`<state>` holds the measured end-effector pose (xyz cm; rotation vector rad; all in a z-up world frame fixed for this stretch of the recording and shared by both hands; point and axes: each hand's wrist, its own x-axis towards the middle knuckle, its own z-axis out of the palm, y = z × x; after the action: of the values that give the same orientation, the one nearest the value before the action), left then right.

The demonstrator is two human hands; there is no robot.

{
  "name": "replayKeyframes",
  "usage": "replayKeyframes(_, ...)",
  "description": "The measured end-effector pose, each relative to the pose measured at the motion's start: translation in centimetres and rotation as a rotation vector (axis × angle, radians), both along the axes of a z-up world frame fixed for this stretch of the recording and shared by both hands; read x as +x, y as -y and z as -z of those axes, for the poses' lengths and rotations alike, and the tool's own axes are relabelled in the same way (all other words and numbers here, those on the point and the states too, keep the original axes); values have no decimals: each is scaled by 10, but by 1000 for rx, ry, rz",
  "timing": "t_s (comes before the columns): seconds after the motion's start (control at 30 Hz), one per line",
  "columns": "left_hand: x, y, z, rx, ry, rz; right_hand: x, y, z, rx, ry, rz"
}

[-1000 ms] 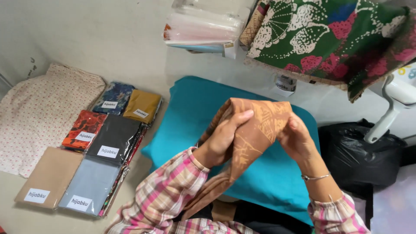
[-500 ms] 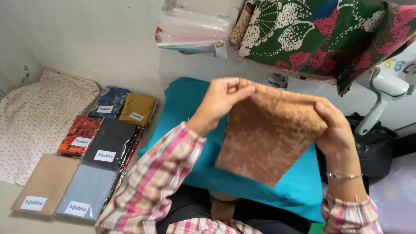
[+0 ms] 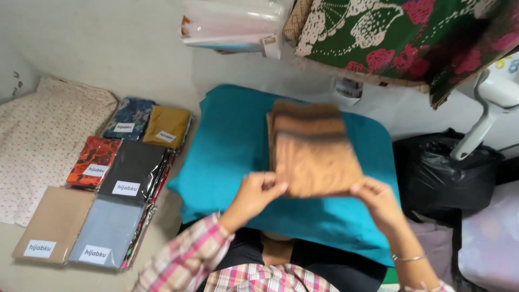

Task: The person uses a lint roller to clean a fabric hijab on a table, folds it, and places it into a plastic sleeve.

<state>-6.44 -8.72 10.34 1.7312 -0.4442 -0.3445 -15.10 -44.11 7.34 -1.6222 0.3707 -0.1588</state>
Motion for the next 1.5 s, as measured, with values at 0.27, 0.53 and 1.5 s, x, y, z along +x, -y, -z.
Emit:
replayKeyframes(0.27,-53,-13,96,112,-405,-18,-25,-20,42,28,-368,-50)
replayKeyframes(0.53,-11,7,30,204,-275,-17,63,-51,9,-108,-258,-24)
replayKeyframes(1.5,20,21,124,686,876,223,19,-75,-42,-442,-294,-384)
